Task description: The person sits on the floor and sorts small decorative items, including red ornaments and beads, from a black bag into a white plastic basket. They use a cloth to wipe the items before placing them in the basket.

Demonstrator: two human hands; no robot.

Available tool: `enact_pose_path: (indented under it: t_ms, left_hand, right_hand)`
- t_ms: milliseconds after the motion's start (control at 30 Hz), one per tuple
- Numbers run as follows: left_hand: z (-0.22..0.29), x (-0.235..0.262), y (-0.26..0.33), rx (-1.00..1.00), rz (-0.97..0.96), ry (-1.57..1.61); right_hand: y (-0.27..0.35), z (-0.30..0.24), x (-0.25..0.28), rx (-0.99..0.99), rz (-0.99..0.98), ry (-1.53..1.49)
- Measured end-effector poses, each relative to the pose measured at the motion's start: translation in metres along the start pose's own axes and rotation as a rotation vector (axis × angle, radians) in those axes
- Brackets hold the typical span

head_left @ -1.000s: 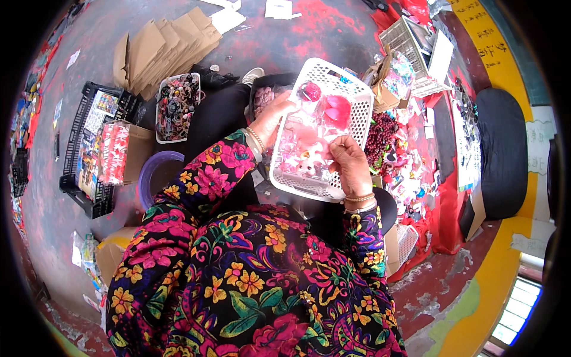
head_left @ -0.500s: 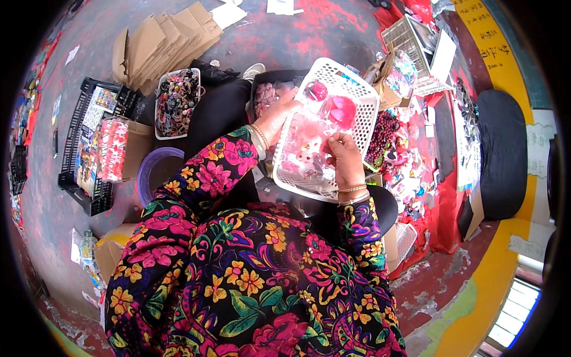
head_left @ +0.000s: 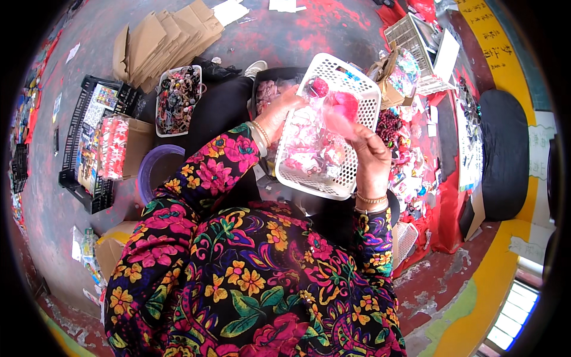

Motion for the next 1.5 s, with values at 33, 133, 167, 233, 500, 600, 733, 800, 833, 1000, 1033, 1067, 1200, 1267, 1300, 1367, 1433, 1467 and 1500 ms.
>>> enact_pose_path:
  t_ms: [33,133,167,233,500,600,733,800,833,1000,1033,1067,1200,1267,1300,1367,1433,1467,1500]
  left_hand:
    - [0.001,-0.002,0.0,-0.01,-0.013,0.012]
    - [0.0,0.006,0.003,0.031,0.04,0.03]
    - [-0.001,0.007,0.002,0.034,0.04,0.035]
    - [-0.005,0.013,-0.001,0.042,0.04,0.046]
    - [0.002,-0.007,0.005,0.041,-0.011,0.038]
    - [0.003,-0.012,0.009,0.025,0.04,-0.006]
    - [-0.006,-0.006,0.002,0.052,0.014,0.009]
    - [-0.003,-0.002,0.004,0.044,0.032,0.069]
    - [-0.002,-0.001,0.005,0.041,0.039,0.1]
    - [0.003,-0.008,0.004,0.012,0.009,0.081]
    - [0.003,-0.008,0.005,0.021,0.006,0.072]
    - [0.001,-0.006,0.002,0.028,0.001,0.063]
    - [-0.008,0.003,0.0,0.031,0.014,0.055]
    - [-0.007,0.003,-0.001,0.029,0.027,0.049]
    - [-0.006,0.001,-0.001,0.025,0.016,0.046]
    - [-0.005,-0.004,0.0,0.019,-0.006,0.043]
    - [-0.001,-0.005,-0.001,-0.005,0.005,0.03]
    - [-0.001,-0.005,0.0,-0.013,0.013,0.027]
    - [-0.003,-0.001,0.0,-0.011,0.017,0.021]
  right_hand:
    - [0.001,-0.009,-0.006,0.103,-0.06,0.071]
    - [0.011,-0.021,-0.028,0.297,-0.205,0.272]
    - [0.013,-0.012,-0.033,0.329,-0.26,0.316]
    - [0.018,-0.002,-0.038,0.369,-0.328,0.419]
    - [0.03,-0.084,-0.058,0.825,-0.346,0.963]
    - [0.037,-0.068,-0.093,0.909,-0.647,1.237]
    - [0.044,-0.037,-0.123,0.902,-0.68,1.16]
    - [0.028,-0.056,-0.114,0.828,-0.553,1.022]
    - [0.019,-0.064,-0.106,0.789,-0.492,0.953]
    - [-0.013,-0.036,-0.045,0.403,-0.344,0.849]
    - [-0.006,-0.031,-0.049,0.422,-0.372,0.892]
    - [-0.001,-0.026,-0.053,0.448,-0.4,0.938]
    - [0.012,0.009,-0.075,0.537,-0.509,1.231]
    - [0.012,0.018,-0.082,0.476,-0.566,1.191]
    - [0.011,0.021,-0.085,0.448,-0.593,1.17]
    - [0.017,0.02,-0.089,0.411,-0.641,1.185]
    - [0.024,0.021,-0.088,0.447,-0.652,1.211]
    - [0.025,0.02,-0.088,0.448,-0.653,1.18]
    - [0.025,0.017,-0.088,0.448,-0.654,1.149]
Point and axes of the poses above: each hand's wrist, its own y-axis away from the middle knuckle, its own x-axis out of the back of the hand, z = x × y, the point moved 9 cm from there along -y, towards the middle knuckle, and after that the axes turned 10 degrees about y, right-handed, at the moved point
